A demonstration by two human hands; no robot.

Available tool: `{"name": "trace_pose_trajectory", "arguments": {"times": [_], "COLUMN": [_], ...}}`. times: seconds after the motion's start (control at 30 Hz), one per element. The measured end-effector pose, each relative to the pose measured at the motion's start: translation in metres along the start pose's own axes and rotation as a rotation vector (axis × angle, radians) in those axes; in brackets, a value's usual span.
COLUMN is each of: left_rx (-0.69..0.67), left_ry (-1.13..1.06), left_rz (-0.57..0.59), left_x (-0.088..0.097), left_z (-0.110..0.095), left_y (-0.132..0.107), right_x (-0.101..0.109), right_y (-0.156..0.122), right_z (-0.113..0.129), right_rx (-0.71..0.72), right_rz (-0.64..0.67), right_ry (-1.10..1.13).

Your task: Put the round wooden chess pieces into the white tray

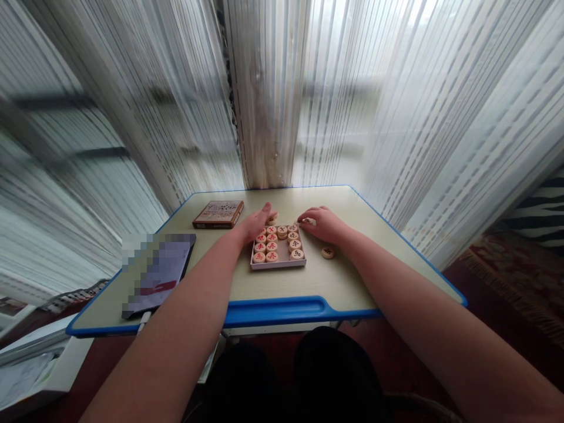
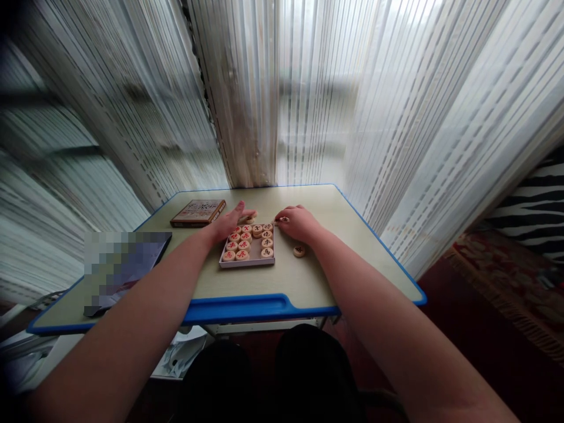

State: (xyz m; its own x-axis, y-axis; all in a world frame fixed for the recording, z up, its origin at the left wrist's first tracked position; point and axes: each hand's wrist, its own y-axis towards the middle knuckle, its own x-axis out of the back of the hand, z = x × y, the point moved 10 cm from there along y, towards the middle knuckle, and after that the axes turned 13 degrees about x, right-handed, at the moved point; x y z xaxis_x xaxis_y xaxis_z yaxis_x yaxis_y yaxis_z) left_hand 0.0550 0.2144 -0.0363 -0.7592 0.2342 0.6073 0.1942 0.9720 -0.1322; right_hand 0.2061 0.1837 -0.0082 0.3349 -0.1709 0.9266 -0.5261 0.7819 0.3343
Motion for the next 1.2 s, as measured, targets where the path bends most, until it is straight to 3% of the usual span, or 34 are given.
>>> {"name": "trace_pose_trajectory", "arguments": {"times": [0.13,0.27,0.43,0.6,0.77,0.9,1.2], "left_rx": [-0.014,-0.003,-0.007,-0.043,-0.042,-0.039,-0.064], "left_ry": [0.016,0.018,0.026,0.016,0.160,0.212,0.151], "left_rz": [0.045,-0.008,-0.050,-0.089,-0.273,-0.287,-0.216], "left_x": [-0.004,0.002,0.006,0.009,0.026,0.028,0.021], "left_z": [0.001,0.006,0.009,0.007,0.001,-0.001,0.000], "left_y": [0.001,0.004,0.006,0.005,0.000,-0.002,0.003], "right_x": [0.000,0.001,0.015,0.027,0.026,0.017,0.008], "right_y": [-0.001,-0.002,-0.011,-0.027,-0.031,-0.037,-0.031], "right_z": [-0.001,-0.006,-0.031,-0.048,-0.028,-0.021,-0.015], "right_rx": [-0.026,-0.062,-0.255,-0.469,-0.411,-0.407,-0.321], "right_rz": [0.003,-0.006,-0.084,0.025,0.236,0.374,0.365], "right_ry": [0.001,0.008,0.056,-0.009,0.018,0.018,0.046]}}
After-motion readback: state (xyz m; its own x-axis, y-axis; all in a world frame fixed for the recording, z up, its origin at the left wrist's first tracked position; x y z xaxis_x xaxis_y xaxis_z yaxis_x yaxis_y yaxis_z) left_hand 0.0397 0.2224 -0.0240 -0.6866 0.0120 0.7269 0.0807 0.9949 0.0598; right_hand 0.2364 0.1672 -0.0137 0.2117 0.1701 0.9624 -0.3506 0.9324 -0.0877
